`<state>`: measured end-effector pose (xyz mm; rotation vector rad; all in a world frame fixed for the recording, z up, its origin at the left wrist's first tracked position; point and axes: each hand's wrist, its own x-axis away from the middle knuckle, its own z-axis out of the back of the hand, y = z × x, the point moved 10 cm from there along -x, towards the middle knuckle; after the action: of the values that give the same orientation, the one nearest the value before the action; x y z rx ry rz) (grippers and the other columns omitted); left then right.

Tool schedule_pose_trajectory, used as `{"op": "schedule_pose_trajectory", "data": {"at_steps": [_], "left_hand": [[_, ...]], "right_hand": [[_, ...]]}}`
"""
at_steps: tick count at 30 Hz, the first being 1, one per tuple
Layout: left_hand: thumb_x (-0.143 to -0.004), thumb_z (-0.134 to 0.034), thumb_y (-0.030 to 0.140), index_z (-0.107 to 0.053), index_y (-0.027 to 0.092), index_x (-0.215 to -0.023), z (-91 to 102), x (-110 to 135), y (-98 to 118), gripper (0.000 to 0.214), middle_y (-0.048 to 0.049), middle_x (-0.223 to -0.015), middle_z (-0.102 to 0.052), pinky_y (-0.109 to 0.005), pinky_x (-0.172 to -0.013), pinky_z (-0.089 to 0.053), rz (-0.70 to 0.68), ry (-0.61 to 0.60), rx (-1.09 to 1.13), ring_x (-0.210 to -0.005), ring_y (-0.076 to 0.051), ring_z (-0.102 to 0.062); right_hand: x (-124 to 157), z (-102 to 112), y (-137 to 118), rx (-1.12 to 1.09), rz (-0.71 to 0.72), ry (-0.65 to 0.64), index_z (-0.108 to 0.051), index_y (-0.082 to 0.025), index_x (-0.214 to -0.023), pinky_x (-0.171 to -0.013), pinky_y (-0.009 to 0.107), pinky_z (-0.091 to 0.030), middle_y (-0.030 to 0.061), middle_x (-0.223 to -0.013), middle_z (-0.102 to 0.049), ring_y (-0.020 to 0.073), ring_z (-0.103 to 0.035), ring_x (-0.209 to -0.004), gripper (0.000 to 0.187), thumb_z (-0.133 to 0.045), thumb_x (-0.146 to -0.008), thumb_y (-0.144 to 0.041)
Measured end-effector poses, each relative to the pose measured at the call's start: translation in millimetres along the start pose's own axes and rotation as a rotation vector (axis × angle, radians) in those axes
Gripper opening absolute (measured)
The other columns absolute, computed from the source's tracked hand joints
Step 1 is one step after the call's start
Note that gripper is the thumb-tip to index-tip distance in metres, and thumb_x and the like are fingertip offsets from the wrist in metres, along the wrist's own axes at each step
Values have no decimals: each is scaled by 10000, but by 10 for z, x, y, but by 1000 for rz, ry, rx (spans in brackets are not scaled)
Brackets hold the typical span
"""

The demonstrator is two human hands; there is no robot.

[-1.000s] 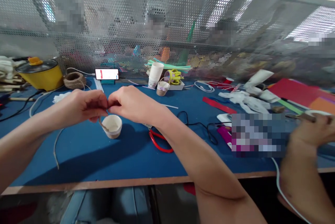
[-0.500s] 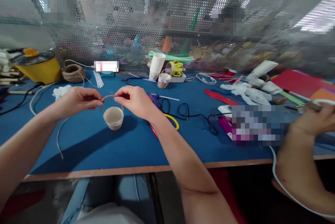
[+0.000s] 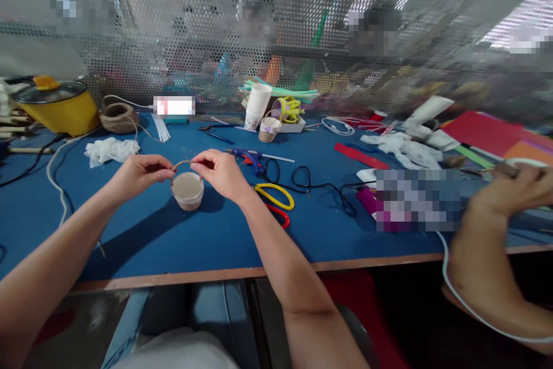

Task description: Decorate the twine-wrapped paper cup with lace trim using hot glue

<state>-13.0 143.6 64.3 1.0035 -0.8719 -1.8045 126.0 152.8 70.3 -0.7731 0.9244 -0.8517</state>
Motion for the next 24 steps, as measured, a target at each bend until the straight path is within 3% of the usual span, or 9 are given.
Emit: {"op": "schedule_pose_trajectory", "data": {"at_steps": [8, 24], "left_hand": [[-683, -653, 316, -667, 147, -688, -23, -1, -62, 169, -29, -626, -687, -250, -578, -487, 19, 20, 29, -588, -156, -615], [-676, -670, 310, -672, 149, -683, -31, 52, -134, 162, -35, -643, -691, -269, -592, -486, 49, 60, 54, -611, -168, -613]], "right_hand": [[12, 1, 29, 14, 2, -1, -649, -152, -770, -562, 242, -462, 25, -737, -615, 109, -549, -597, 126, -616, -767, -273], [22, -39, 96, 27, -2, -14, -650, -149, -772, -602, 263, -466, 27, -727, -616, 126, -557, -644, 138, -607, -773, -281]]}}
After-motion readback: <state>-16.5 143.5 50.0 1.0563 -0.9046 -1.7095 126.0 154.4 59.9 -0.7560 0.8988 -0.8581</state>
